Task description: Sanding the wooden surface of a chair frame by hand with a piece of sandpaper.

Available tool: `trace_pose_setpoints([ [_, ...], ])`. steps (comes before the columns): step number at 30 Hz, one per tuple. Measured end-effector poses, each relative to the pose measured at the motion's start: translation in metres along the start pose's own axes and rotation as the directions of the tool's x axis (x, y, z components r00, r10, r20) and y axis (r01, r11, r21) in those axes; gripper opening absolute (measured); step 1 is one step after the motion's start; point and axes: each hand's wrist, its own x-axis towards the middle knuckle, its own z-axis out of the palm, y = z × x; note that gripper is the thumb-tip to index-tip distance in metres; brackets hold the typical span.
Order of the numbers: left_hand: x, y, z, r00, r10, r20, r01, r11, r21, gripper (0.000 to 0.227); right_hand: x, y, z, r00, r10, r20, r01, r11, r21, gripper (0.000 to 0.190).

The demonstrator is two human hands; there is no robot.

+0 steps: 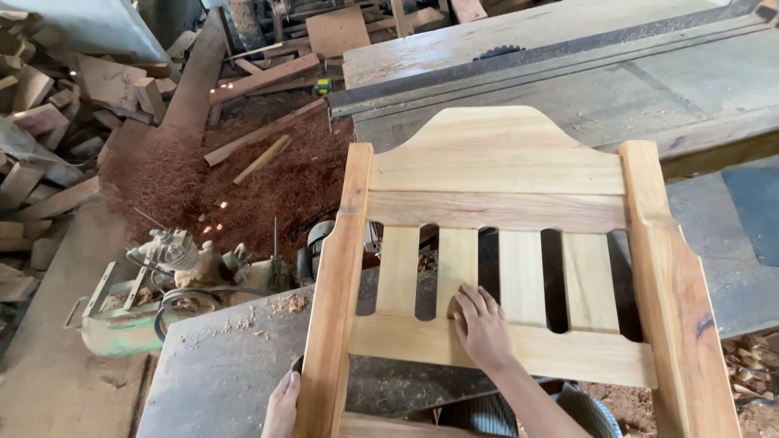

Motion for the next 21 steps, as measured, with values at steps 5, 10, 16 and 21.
trace_pose_setpoints([
  [5,0.031,0.105,0.049,0.988,-0.116,0.103,0.118,0.993,-0.014,0.061,0.003,-0.005,-0.011,0.997,0.048,0.067,-0.049,0.999,0.013,0.046],
  [10,0.01,0.147,0.062,0.958,-0.269,0.101,0.277,0.957,-0.086,0.063,0.002,0.0,-0.008,1.0,0.018,-0.007,-0.018,0.999,0.04,0.045],
  [16,-0.011,0.058,0.01,0.957,-0.242,0.157,0.262,0.958,-0.12,0.066,0.002,-0.001,-0.003,0.999,0.009,-0.049,-0.007,0.998,0.055,0.044],
  [21,0.005,0.075,0.027,0.964,-0.206,0.168,0.213,0.977,-0.022,0.073,0.006,-0.006,-0.01,0.998,0.033,0.058,-0.031,0.999,-0.045,0.047],
])
